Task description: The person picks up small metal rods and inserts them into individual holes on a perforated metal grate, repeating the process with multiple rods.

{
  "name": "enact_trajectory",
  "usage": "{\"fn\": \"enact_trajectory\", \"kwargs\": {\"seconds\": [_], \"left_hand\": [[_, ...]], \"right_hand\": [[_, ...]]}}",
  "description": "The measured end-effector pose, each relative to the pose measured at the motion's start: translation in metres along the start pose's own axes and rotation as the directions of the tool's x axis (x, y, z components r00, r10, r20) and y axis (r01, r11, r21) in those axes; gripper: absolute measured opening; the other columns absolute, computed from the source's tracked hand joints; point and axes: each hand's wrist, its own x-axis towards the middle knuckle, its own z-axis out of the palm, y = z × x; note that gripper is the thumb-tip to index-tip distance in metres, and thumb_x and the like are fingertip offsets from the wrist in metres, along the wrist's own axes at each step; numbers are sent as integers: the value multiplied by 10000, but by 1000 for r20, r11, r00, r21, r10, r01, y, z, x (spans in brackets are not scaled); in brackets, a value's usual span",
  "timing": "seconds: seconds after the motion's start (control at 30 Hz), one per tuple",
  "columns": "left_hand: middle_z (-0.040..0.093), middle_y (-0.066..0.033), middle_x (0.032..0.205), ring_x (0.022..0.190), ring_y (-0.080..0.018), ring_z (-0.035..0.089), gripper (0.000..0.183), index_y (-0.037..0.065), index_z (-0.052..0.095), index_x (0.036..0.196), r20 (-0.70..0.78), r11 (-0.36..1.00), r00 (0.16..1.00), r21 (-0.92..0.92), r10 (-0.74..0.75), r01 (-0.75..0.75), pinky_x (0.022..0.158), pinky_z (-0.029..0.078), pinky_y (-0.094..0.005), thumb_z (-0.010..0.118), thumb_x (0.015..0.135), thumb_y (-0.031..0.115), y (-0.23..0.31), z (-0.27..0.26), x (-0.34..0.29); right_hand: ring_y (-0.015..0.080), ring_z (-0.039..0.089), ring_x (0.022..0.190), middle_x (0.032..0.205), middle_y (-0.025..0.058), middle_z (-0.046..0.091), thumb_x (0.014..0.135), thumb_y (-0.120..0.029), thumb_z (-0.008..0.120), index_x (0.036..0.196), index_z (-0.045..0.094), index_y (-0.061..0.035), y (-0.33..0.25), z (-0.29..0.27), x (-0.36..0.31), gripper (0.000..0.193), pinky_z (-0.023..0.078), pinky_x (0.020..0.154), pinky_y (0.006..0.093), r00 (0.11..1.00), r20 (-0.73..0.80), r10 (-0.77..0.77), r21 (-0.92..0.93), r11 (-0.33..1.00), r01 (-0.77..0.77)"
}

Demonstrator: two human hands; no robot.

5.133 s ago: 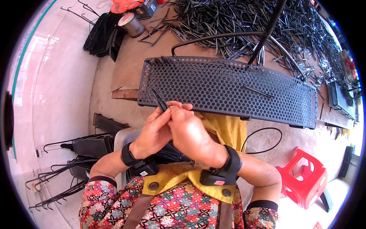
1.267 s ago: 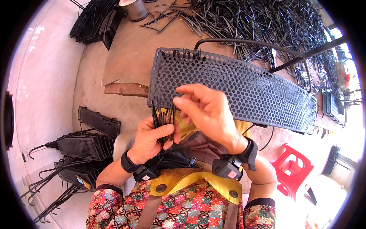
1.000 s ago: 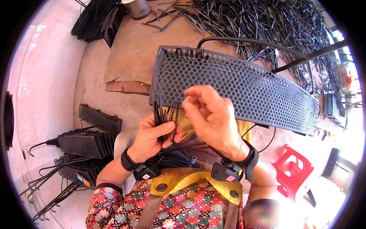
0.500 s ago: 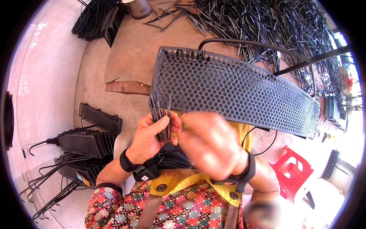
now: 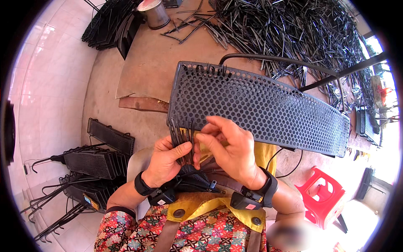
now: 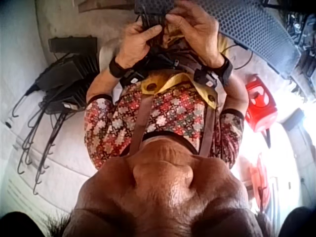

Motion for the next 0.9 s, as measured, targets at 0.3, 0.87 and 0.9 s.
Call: {"fn": "enact_trajectory", "kwargs": {"seconds": [0.3, 0.87, 0.9], "left_hand": [[623, -144, 858, 710, -213, 625, 213, -54, 563, 1033, 102, 972, 983, 194, -152, 130, 579, 530, -312, 539, 893, 105, 14, 7, -3], [600, -195, 999, 885, -294, 630, 219, -50, 533, 1056, -124, 982, 985, -160, -121, 100, 781, 541, -420, 503, 908, 109, 11, -1, 4], [599, -191, 995, 883, -296, 629, 215, -53, 534, 1048, -137, 982, 983, -158, -124, 102, 785, 539, -432, 503, 907, 106, 11, -1, 5]], "right_hand": [[73, 585, 630, 753, 61, 639, 827, -33, 630, 980, 578, 69, -8, -2, 12, 190, 473, 540, 209, 929, 198, 312, 268, 895, -358], [73, 584, 708, 848, 85, 664, 821, 22, 616, 977, 583, 49, -8, -14, 97, 162, 477, 631, 181, 961, -249, -121, 312, 929, 198], [67, 581, 707, 846, 77, 663, 820, 20, 618, 976, 587, 45, -5, -10, 101, 161, 474, 631, 178, 961, -249, -122, 297, 935, 196]]}}
